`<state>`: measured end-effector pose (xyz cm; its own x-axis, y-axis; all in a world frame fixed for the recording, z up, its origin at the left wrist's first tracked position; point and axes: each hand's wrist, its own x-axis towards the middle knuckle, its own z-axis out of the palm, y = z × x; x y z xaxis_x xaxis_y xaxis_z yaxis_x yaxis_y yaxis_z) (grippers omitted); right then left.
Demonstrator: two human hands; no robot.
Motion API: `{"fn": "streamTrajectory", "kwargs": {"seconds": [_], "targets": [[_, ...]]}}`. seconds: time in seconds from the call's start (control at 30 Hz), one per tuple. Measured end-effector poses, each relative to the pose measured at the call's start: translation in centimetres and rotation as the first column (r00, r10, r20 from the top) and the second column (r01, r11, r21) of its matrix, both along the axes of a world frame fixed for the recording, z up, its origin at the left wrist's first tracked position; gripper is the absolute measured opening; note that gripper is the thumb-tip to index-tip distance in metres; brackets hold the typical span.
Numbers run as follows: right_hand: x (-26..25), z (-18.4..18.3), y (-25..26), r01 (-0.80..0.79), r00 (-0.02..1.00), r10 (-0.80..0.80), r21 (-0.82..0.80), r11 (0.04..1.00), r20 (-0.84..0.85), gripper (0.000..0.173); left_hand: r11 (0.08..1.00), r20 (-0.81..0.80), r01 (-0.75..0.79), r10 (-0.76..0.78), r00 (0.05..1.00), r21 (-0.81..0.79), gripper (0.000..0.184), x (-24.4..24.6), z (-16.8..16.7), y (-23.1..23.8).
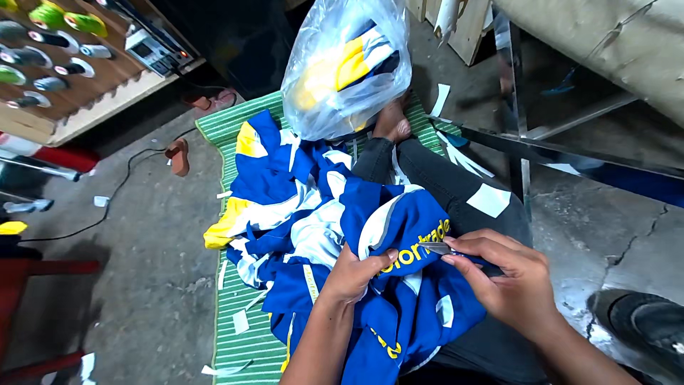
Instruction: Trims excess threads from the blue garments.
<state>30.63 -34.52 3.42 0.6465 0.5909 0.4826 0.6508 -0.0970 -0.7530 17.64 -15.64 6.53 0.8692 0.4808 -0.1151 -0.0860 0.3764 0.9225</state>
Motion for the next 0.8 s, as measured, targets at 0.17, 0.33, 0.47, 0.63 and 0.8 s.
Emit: {"fn": "streamTrajectory", "kwargs": {"seconds": [0.17,0.33,0.47,0.63,0.8], "targets": [[0.8,1.1,-0.5,-0.086,0.988,0.088,0.016,0.996,-0.131,0.025,1.0,-0.007,-0.001,0.001,1.0,-0.002,0.032,0.3,0.1,0.0],[2.0,1.9,-2.0,-0.172,0.97,0.157,-0.068,0.983,-0.185,0.029,1.0,-0.037,0.004,-0.004,0.999,-0.009,0.031,0.6,0.4,0.0],[1.9,1.9,-2.0,-0.183,0.974,0.166,-0.101,0.978,-0.156,0.027,1.0,-0.038,0.012,-0.013,0.999,-0.013,0.031,0.7,0.5,0.0],[1.4,2.2,-1.4,-0.128,0.992,0.128,-0.162,0.978,-0.011,0.026,1.0,-0.029,0.02,-0.021,0.999,-0.015,0.031,0.7,0.5,0.1],[1.4,2.9,-1.3,-0.077,0.983,0.111,-0.215,0.974,0.149,0.026,1.0,-0.047,0.017,-0.019,0.999,-0.026,0.031,0.8,0.5,0.0]]}}
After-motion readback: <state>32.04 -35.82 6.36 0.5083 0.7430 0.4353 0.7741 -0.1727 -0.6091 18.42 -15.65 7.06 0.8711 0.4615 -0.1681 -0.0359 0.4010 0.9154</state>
